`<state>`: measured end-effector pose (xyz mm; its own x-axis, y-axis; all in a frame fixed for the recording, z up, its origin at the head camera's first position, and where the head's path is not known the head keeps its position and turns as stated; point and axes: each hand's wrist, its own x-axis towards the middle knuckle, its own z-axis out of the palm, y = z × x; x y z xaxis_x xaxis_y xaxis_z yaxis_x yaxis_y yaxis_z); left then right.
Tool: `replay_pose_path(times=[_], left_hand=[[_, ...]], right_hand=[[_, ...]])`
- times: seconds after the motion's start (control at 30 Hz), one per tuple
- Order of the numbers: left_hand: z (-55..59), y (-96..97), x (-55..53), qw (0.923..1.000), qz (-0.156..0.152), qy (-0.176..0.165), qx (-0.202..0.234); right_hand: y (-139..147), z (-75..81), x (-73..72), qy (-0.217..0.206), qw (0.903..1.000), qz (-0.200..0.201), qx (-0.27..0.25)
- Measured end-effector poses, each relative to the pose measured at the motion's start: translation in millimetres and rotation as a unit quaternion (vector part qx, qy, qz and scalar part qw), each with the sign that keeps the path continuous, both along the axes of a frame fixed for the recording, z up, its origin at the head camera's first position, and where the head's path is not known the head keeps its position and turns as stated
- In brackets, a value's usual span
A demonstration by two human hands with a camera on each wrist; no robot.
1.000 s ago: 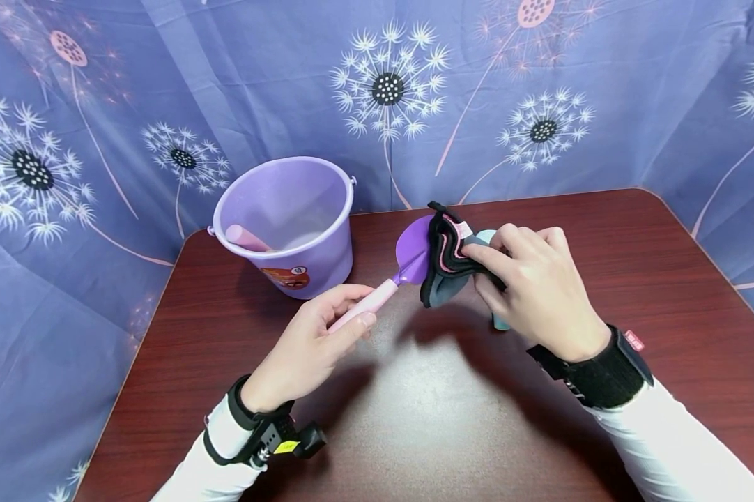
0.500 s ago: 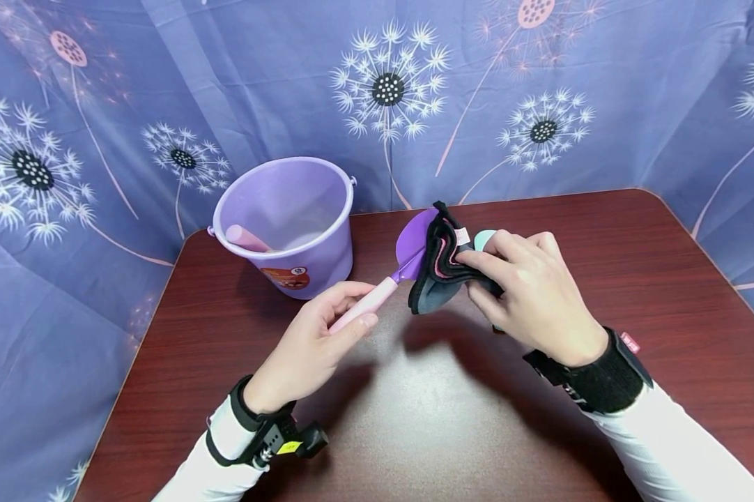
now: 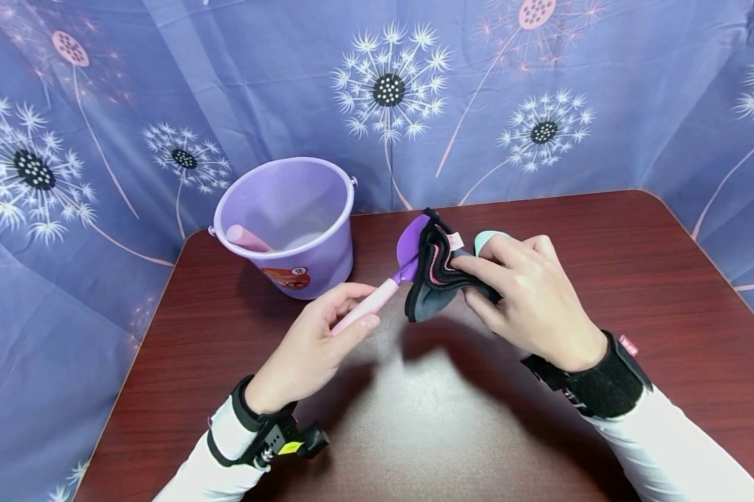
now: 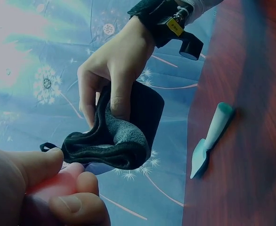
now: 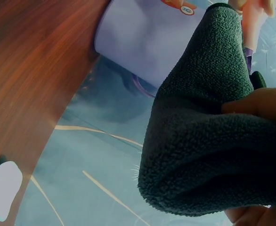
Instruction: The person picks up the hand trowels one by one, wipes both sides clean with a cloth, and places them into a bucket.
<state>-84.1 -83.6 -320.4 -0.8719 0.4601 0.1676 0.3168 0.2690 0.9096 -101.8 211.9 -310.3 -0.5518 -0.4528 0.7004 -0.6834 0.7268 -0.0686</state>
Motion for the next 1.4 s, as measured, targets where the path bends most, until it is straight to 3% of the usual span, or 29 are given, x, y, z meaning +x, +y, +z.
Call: replay_pose_path(times=[0.3,0.87,1.4], left_hand=[[-0.1,-0.4,0.0,1.0000,0.001,-0.004,-0.007],[1.4,-1.2,-1.5,0.9995,0.010,-0.021,-0.022],[5.7,-7.2,-1.9,0.9973,-0.024,-0.066,0.020]], right_hand=[[-2.0,0.5,0.1,0.013,0.9997,0.017,0.009],[-14.1,9.1,6.1,0.099,0.9921,0.060,0.049],[-3.7,13.1,-0.5,0.118,0.9901,0.039,0.065]])
